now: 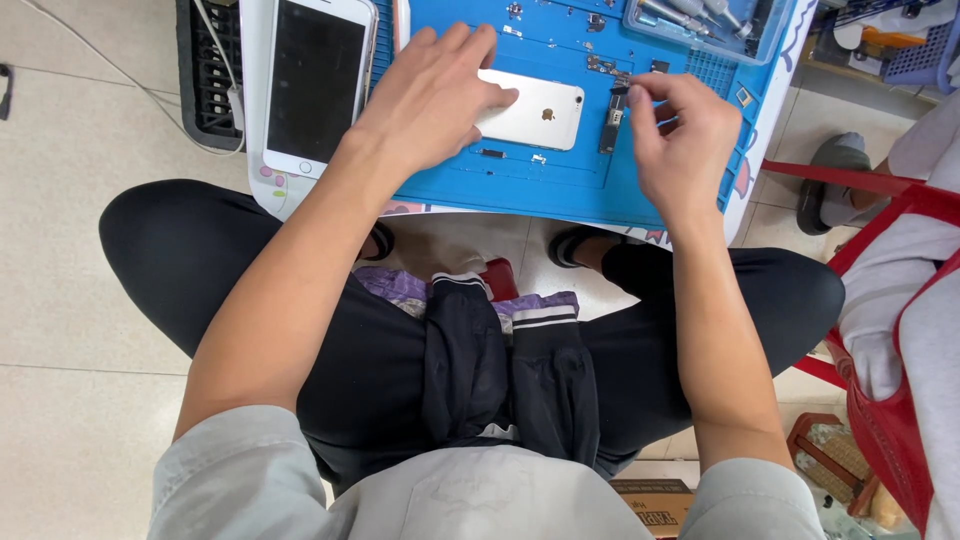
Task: The person works on a disassembled white smartphone on a blue mat, using tweezers to handle small internal components and connectors. They then pick up the phone's metal frame and clean the interior with a cotton swab.
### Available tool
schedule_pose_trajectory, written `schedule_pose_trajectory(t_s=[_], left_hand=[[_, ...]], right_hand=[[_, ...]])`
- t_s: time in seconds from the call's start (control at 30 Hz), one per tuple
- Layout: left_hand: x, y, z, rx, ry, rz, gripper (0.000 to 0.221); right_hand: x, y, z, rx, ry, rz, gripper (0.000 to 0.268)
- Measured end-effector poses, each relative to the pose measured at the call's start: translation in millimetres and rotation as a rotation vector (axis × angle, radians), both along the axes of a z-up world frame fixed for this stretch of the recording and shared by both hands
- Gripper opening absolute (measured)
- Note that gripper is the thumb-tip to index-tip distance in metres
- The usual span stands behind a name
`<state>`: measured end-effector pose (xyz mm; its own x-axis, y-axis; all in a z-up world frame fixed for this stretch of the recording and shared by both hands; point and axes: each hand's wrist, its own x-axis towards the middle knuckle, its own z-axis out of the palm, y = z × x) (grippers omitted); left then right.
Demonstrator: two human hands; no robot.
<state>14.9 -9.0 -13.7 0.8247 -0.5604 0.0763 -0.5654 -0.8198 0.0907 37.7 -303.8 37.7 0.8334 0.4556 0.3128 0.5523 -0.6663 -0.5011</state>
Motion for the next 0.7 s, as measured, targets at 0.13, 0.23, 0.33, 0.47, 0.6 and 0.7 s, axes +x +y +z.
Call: schedule_pose_trajectory(t_s=[0.13, 0.23, 0.33, 0.47, 0.6, 0.7], left_hand=[[1, 2, 2, -0.068, 0.028, 0.000, 0.043], [-2, 2, 6, -0.088, 0.003, -0.033, 0.037], [-4, -1, 9, 0.002, -0.030, -0.031, 0.037], [-4, -3, 14, -0.042, 0.035, -0.010, 0.040], [-3, 0, 18, -0.157, 0.128, -0.002, 0.043], [-3, 4, 18, -0.161, 0.150, -0.007, 0.045]], right_hand=[[-4, -4, -17, -0.115, -0.072, 0.039, 0.013], [-9, -5, -23, -0.151, -0.039, 0.088, 0.010], [-12, -6, -27, -0.169, 0.004, 0.114, 0.009], [-21, -11, -29, -0.163, 0.004, 0.162, 0.010], [-28, -14, -36, -0.113, -0.088, 0.152, 0.011], [-30, -10, -34, -0.073, -0.149, 0.134, 0.012]])
